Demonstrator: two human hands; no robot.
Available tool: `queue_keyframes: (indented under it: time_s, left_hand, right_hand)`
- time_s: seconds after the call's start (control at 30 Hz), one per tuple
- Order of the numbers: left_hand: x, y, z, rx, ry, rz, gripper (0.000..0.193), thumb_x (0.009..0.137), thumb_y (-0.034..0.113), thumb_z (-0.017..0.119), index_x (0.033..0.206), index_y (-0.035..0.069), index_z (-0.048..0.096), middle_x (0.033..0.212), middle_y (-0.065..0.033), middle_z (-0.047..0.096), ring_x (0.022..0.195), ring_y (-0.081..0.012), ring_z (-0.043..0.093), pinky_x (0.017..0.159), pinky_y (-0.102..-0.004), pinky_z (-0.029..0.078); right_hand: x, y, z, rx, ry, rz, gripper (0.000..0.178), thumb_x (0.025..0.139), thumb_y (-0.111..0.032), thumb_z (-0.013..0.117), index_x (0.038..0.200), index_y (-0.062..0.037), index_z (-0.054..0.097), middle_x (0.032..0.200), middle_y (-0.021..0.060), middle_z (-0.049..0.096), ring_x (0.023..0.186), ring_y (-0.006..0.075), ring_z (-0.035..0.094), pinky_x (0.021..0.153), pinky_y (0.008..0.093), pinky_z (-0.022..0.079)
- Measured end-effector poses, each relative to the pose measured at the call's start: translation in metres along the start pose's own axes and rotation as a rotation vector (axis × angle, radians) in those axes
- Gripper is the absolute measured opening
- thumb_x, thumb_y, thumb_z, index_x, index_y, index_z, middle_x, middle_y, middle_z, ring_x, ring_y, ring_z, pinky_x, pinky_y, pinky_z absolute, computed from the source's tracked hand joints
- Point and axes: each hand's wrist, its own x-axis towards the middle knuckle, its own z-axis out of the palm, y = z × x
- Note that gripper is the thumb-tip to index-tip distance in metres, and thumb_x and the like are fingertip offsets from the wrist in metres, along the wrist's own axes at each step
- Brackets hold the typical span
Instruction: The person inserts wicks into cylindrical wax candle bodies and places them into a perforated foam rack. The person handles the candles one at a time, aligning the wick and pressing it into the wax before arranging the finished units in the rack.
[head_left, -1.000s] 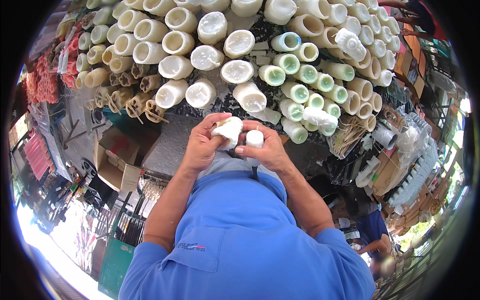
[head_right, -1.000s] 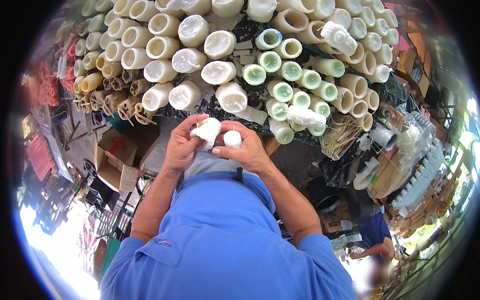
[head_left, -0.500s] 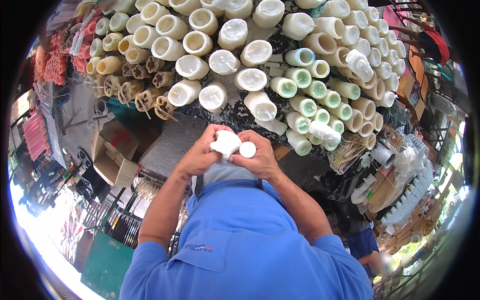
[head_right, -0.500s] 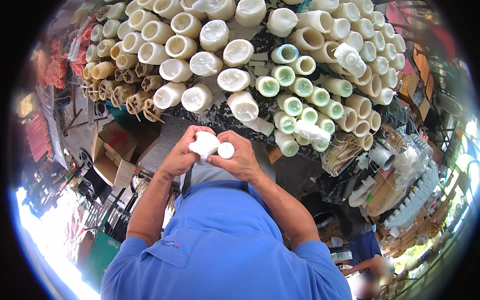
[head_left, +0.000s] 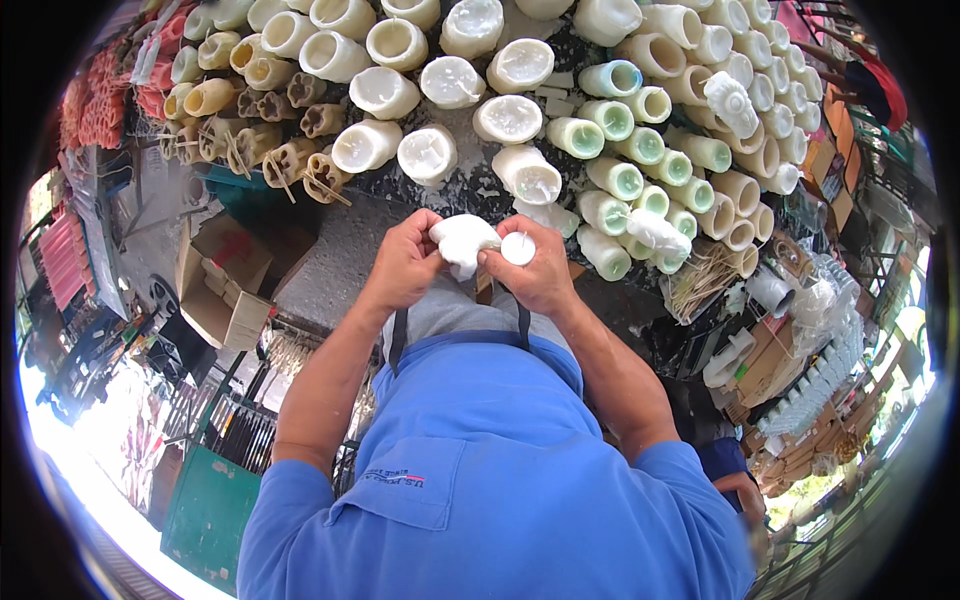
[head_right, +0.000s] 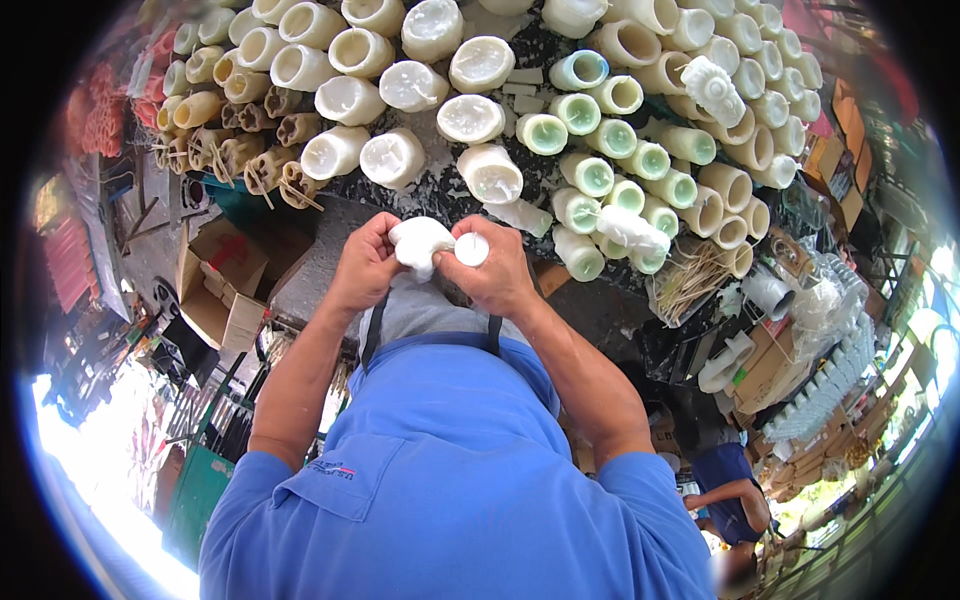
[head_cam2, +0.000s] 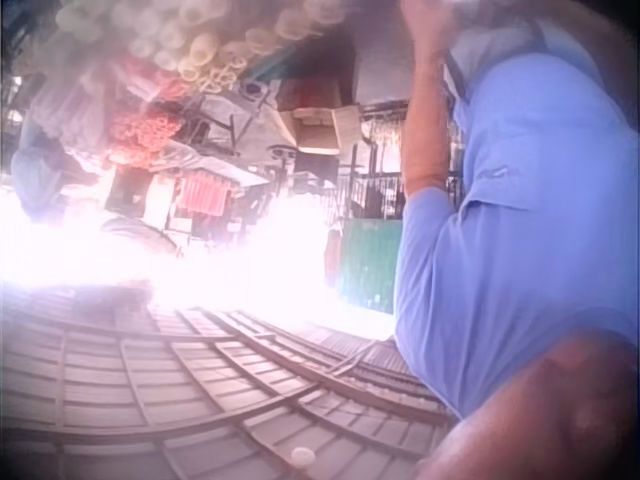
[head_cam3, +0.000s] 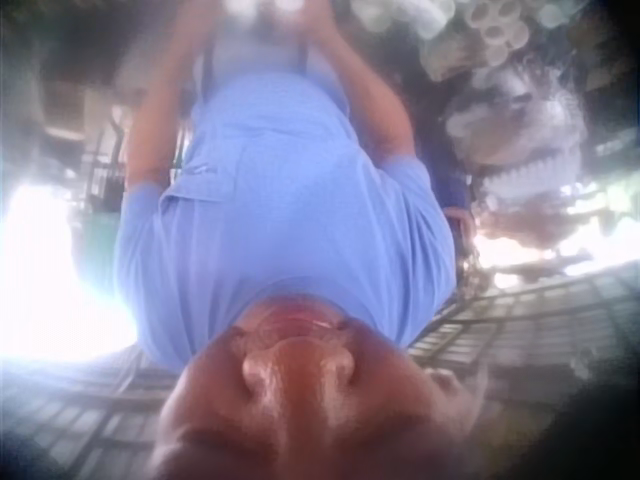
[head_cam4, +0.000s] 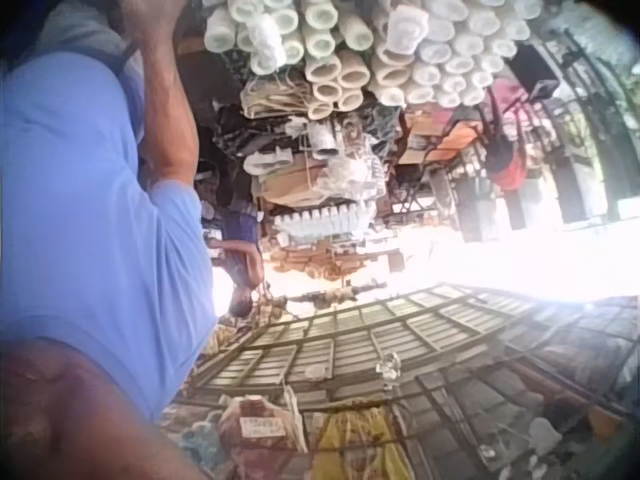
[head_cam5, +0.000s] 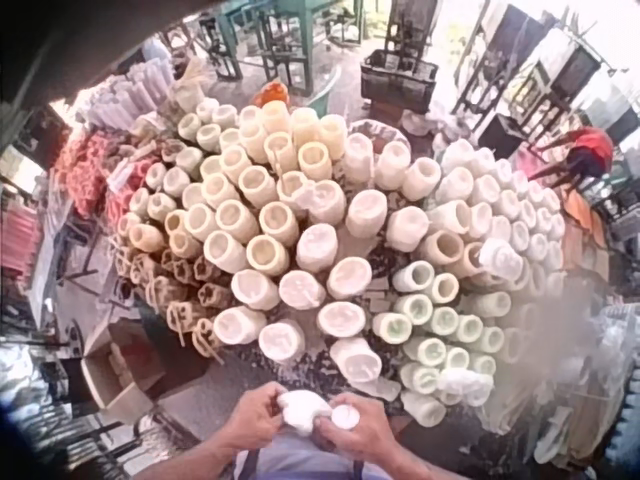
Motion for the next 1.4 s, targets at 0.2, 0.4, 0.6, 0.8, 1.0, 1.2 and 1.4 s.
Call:
queue_keyframes:
  time_s: [0.2,0.4,0.6,0.8,1.0,1.2,1.4]
  left_hand:
    - [0.006,0.027,0.021,0.545,0.209,0.285,0.016,0.088,0.010,0.072,0.097,-0.001,0.065,0.078,-0.0178,0.072,0.072,-0.0196,0.074,0.067,-0.0379,0.056]
    - [-0.007,0.060,0.006,0.153,-0.280,0.113,0.013,0.089,0.008,0.076,0.098,0.005,0.067,0.084,0.0033,0.067,0.079,-0.0040,0.058,0.070,-0.0274,0.050]
    - [0.008,0.060,0.011,0.272,-0.371,-0.047,0.011,0.089,0.008,0.076,0.097,0.004,0.069,0.085,0.0050,0.066,0.079,-0.0036,0.055,0.070,-0.0263,0.047]
    - [0.008,0.037,0.031,0.332,-0.035,0.255,0.019,0.089,0.008,0.079,0.081,0.002,0.063,0.067,0.0019,0.060,0.071,-0.0021,0.049,0.059,-0.0277,0.042]
    - [-0.003,0.037,0.056,0.470,0.241,0.365,0.003,0.090,0.002,0.075,0.093,0.000,0.075,0.074,-0.0038,0.072,0.074,-0.0023,0.061,0.064,-0.0275,0.051]
    - [0.003,0.061,0.019,0.138,-0.255,0.076,0.023,0.086,-0.003,0.075,0.109,-0.001,0.081,0.097,-0.0002,0.080,0.090,-0.0060,0.070,0.082,-0.0270,0.056]
    - [0.011,0.055,0.010,0.024,-0.371,-0.060,0.021,0.089,-0.002,0.072,0.108,0.003,0.080,0.097,0.0026,0.077,0.089,-0.0044,0.066,0.080,-0.0243,0.053]
  right_hand:
    - [-0.009,-0.014,0.007,-0.111,0.218,-0.227,0.016,0.087,-0.006,0.082,0.093,-0.0042,0.068,0.074,0.0007,0.070,0.066,0.0085,0.065,0.062,0.0275,0.053]
    - [-0.019,-0.029,-0.023,0.748,-0.025,0.116,0.053,0.089,-0.017,0.087,0.138,-0.0040,0.071,0.109,0.0028,0.073,0.092,0.0120,0.070,0.084,0.0295,0.058]
    - [-0.019,-0.035,-0.030,0.522,-0.278,0.252,0.057,0.088,-0.020,0.092,0.135,0.0025,0.069,0.111,0.0029,0.076,0.094,0.0083,0.068,0.082,0.0244,0.057]
    - [-0.026,-0.039,-0.022,0.327,-0.016,0.091,0.049,0.089,-0.018,0.092,0.131,0.0004,0.073,0.109,0.0033,0.077,0.095,0.0090,0.068,0.084,0.0269,0.057]
    - [-0.022,-0.027,0.003,0.262,0.249,-0.101,0.029,0.090,-0.011,0.089,0.113,-0.0017,0.075,0.111,0.0074,0.077,0.096,0.0118,0.068,0.090,0.0283,0.056]
    - [-0.015,-0.018,-0.021,0.884,-0.098,0.062,0.049,0.091,-0.011,0.087,0.133,0.0002,0.065,0.121,0.0075,0.070,0.107,0.0129,0.068,0.087,0.0281,0.060]
    - [-0.007,-0.034,-0.034,0.519,-0.201,0.094,0.041,0.088,-0.018,0.090,0.121,0.0035,0.077,0.121,0.0092,0.073,0.106,0.0157,0.068,0.093,0.0322,0.056]
